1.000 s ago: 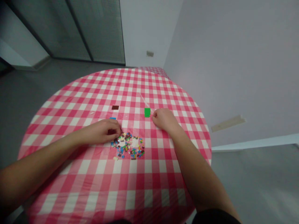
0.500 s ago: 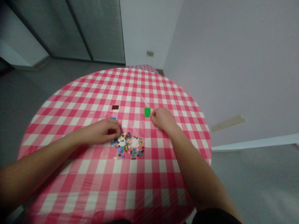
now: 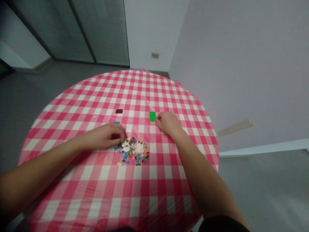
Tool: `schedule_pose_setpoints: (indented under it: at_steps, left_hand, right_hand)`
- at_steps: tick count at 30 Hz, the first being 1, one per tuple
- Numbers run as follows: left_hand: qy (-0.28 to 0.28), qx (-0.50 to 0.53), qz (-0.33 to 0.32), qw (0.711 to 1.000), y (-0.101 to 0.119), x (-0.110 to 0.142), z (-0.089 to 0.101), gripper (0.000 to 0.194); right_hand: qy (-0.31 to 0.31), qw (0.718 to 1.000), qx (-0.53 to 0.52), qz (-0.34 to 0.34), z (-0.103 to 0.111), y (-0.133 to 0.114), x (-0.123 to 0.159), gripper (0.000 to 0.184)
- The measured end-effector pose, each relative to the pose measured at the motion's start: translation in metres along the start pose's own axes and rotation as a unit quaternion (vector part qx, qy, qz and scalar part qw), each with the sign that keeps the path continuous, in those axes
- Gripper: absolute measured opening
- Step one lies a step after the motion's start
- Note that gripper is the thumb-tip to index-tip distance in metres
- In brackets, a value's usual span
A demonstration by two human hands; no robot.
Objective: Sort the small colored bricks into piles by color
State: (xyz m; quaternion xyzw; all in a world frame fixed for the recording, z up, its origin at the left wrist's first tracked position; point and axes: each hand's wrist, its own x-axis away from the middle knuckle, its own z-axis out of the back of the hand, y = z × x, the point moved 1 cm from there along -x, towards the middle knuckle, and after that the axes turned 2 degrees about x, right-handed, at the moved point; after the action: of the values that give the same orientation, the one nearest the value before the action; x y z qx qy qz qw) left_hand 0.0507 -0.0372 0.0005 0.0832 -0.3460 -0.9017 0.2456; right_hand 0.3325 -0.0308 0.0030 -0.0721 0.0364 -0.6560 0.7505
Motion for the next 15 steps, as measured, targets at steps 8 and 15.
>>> schedule_pose_setpoints:
  at_steps: [8,15]
  left_hand:
    - [0.0,-0.001,0.002,1.0,0.002,0.0,0.0,0.015]
    - [0.016,0.041,0.002,0.999,0.002,0.0,-0.003,0.018]
  right_hand:
    - [0.02,0.999,-0.028,-0.004,-0.001,0.004,0.0,0.023]
    - [0.127,0.986,-0.109,-0.004,0.012,0.003,0.007,0.02]
